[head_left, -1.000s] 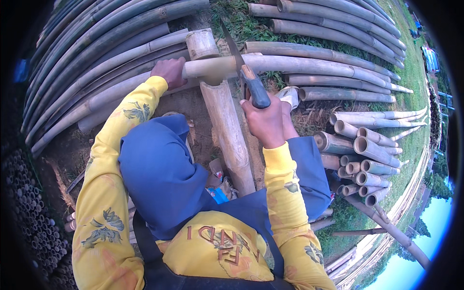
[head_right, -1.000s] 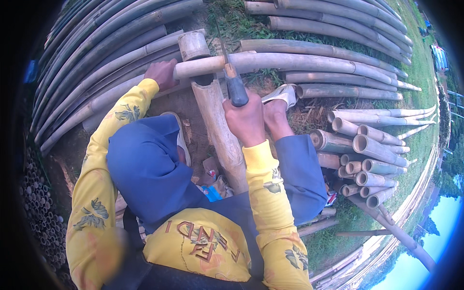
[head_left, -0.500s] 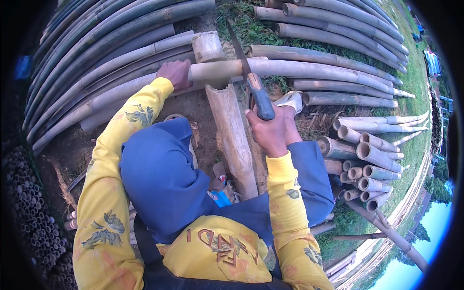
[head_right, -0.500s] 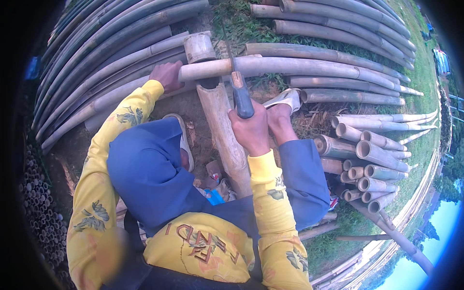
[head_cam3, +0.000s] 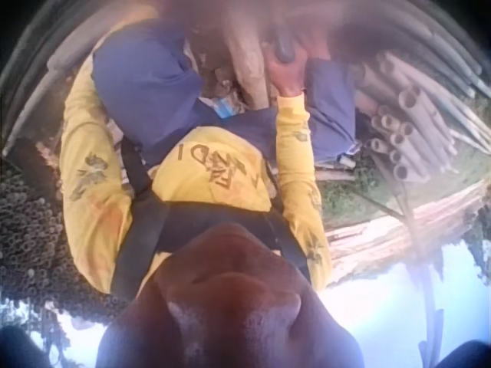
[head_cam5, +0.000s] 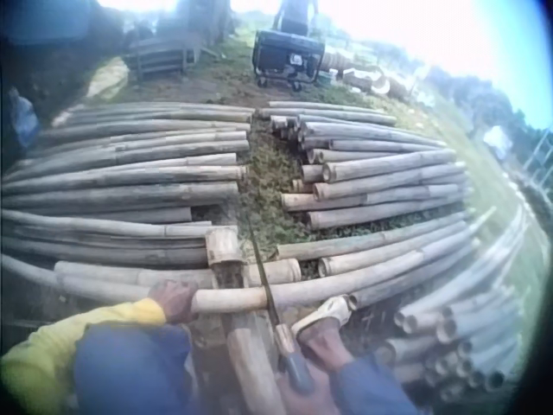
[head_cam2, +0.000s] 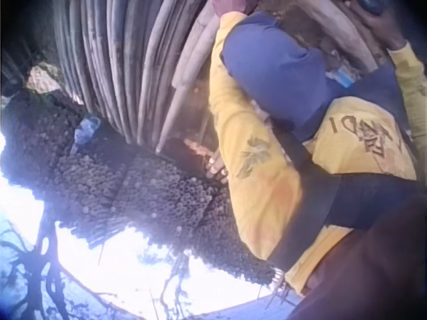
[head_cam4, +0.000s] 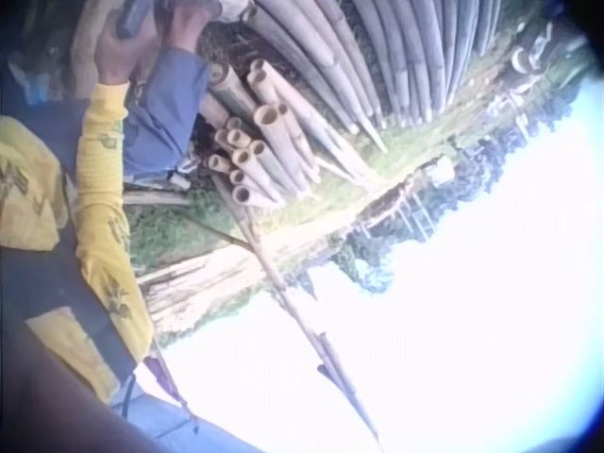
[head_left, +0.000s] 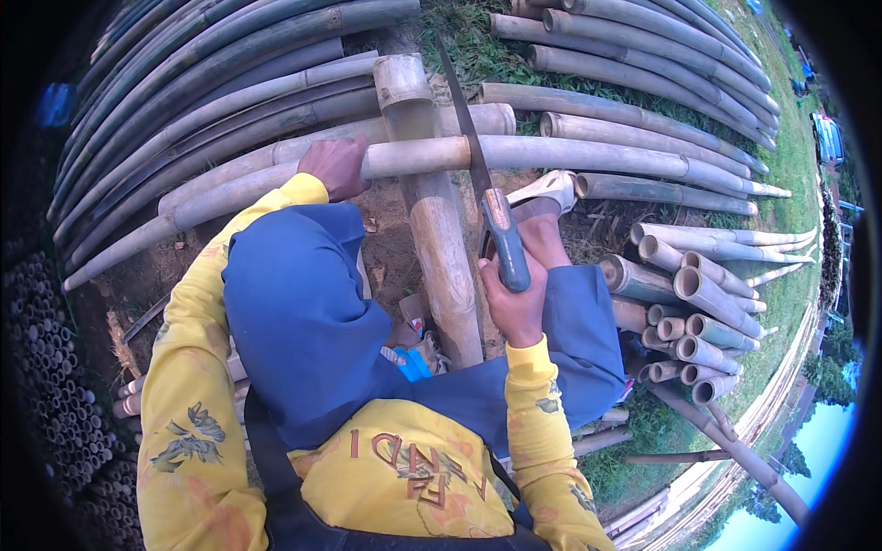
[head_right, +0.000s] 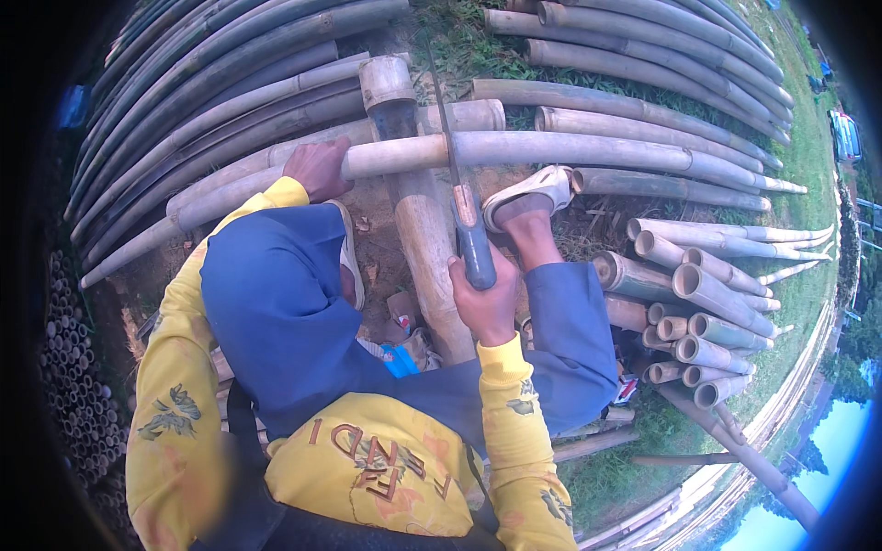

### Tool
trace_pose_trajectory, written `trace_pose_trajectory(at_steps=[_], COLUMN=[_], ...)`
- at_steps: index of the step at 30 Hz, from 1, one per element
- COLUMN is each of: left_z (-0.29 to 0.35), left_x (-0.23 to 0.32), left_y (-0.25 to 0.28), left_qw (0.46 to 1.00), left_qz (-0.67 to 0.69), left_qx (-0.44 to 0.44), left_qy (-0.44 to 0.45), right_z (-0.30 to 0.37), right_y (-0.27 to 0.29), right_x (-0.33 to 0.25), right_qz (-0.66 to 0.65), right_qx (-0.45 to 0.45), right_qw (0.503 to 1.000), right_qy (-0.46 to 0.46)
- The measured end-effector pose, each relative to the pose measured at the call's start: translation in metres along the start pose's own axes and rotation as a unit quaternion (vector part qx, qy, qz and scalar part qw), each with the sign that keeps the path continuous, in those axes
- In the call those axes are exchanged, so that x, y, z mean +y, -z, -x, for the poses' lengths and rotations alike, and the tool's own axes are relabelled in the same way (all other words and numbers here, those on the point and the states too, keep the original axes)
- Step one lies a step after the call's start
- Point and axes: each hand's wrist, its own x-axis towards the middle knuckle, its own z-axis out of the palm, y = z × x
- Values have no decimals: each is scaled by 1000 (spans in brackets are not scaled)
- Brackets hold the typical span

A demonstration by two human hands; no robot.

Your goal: The person sits on the ground and repeatedly cuts bamboo poles using a machete. They position each pole on a wooden support, strike it with the machete, and then move the cut pieces aside.

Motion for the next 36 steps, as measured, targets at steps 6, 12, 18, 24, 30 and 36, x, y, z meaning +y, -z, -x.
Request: trace_pose_trajectory(at_steps=[6, 12, 18, 24, 30, 36], left_z=[2, -10, -9, 31, 33, 39], left_x=[-6, -4, 1, 3, 28, 22], left_y=[1, 1, 0, -7, -4, 3], left_qw=[1000, 1000, 1000, 1000, 999, 999], left_qz=[-8, -10, -11, 12, 29, 8], left_qx=[-23, 0, -17, -9, -24, -25], left_qy=[14, -7, -1, 20, 1, 19], right_z=[103, 122, -33, 137, 48, 66], right_y=[33, 45, -6, 56, 23, 21], right_x=[-8, -26, 3, -31, 2, -6], right_qz=[42, 43, 20, 42, 33, 9], right_qx=[-7, 5, -11, -18, 3, -13], right_qw=[999, 999, 999, 997, 999, 999], right_qy=[-5, -33, 23, -69, -23, -28])
